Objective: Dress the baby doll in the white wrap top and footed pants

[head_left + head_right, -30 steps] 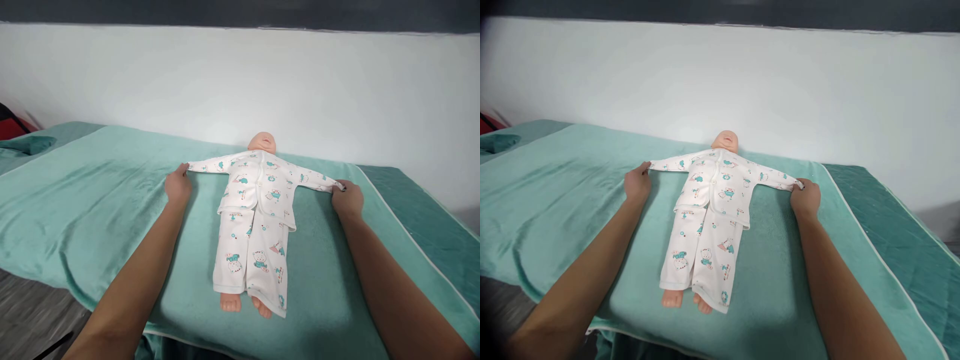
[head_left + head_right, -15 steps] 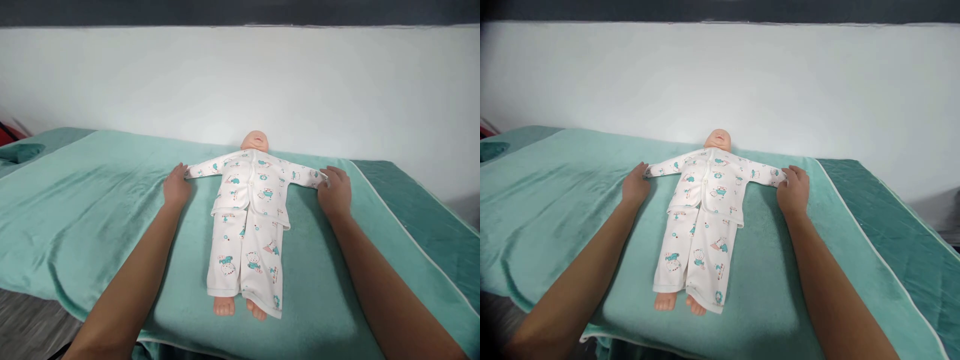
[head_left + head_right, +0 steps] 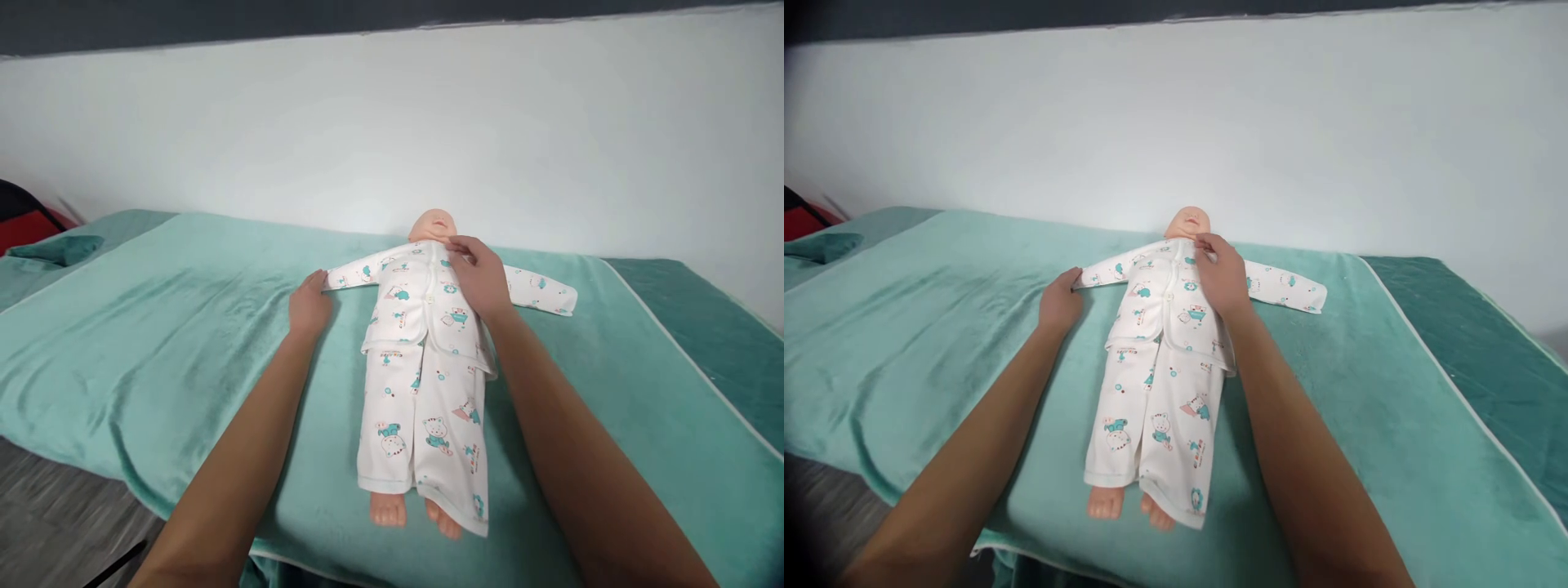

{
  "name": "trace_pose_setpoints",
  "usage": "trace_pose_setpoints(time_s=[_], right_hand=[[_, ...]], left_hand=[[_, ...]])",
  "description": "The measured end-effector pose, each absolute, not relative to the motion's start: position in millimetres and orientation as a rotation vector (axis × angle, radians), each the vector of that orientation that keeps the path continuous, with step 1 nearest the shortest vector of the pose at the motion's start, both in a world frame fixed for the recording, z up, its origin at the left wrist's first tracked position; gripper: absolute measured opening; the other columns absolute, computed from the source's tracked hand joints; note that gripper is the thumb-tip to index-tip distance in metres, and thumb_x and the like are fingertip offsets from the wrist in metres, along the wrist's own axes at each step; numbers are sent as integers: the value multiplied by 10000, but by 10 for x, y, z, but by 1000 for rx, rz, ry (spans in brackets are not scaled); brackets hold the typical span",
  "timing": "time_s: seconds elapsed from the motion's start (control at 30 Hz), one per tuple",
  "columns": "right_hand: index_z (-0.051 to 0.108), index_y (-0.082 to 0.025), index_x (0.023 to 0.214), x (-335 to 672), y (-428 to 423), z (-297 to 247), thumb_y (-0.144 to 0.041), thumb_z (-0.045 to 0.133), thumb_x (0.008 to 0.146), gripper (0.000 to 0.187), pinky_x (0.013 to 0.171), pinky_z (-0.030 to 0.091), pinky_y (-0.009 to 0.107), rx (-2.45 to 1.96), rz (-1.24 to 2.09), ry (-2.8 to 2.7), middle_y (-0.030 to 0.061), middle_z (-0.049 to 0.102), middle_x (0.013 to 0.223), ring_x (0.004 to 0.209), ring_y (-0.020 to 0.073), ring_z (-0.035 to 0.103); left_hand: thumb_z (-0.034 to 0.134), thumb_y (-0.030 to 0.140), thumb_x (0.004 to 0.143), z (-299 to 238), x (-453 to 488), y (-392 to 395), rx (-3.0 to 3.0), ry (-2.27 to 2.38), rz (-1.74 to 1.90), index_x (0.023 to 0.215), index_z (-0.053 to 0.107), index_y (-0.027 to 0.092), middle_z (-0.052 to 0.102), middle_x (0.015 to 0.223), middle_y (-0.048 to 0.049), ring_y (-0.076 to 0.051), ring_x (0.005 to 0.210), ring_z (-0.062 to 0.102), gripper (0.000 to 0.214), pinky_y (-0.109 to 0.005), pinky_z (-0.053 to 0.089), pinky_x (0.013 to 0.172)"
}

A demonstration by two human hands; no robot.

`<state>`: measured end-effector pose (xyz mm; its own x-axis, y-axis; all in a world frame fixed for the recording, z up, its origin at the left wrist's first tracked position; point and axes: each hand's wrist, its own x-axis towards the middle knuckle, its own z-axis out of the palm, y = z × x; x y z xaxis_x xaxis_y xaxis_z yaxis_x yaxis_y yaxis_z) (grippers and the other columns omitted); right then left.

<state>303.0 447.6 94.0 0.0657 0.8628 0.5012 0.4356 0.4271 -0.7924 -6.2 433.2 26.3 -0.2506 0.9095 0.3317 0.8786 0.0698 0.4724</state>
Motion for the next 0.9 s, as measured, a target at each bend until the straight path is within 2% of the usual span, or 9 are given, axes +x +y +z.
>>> trace_pose_setpoints(time_s=[0.27,0.4,0.53,0.73,0.9], right_hand=[[731,-253,849,2900,4655,1155,-219,672,804,82,974,483,516,-1210,448,-1673,31,728,949,946,260,635],[728,-246,776,2859,4695,1186,-191,700,794,65,980,480,526,-1200,517,-1670,21,702,877,932,258,639],[721,-248,762,2826,4725,1182,-137,692,774,115,960,505,504,-1193,564,-1635,7,700,821,902,245,656],[710,-246,759,2823,4698,1143,-152,662,772,107,939,541,479,-1135,530,-1610,4,731,857,869,223,670],[722,-254,791,2841,4628,1112,-142,625,762,152,977,543,471,-1100,582,-1547,-3,745,892,895,212,684]], left_hand=[[439,61,816,263,-58,4399,1884,2250,956,1330,657,185,654,1408,-61,-253,1297,597,571,-347,441,1115],[437,66,817,269,-52,4409,1892,2244,958,1326,655,162,665,1387,-77,-257,1267,614,562,-341,447,1102],[425,77,833,267,-45,4392,1906,2233,994,1323,655,147,669,1374,-84,-256,1257,619,546,-337,452,1098],[431,64,826,275,-39,4378,1882,2226,1036,1336,646,125,659,1384,-107,-261,1283,600,556,-354,450,1113],[438,65,820,271,-52,4374,1847,2224,1042,1333,652,156,660,1383,-83,-246,1282,601,563,-336,448,1116]])
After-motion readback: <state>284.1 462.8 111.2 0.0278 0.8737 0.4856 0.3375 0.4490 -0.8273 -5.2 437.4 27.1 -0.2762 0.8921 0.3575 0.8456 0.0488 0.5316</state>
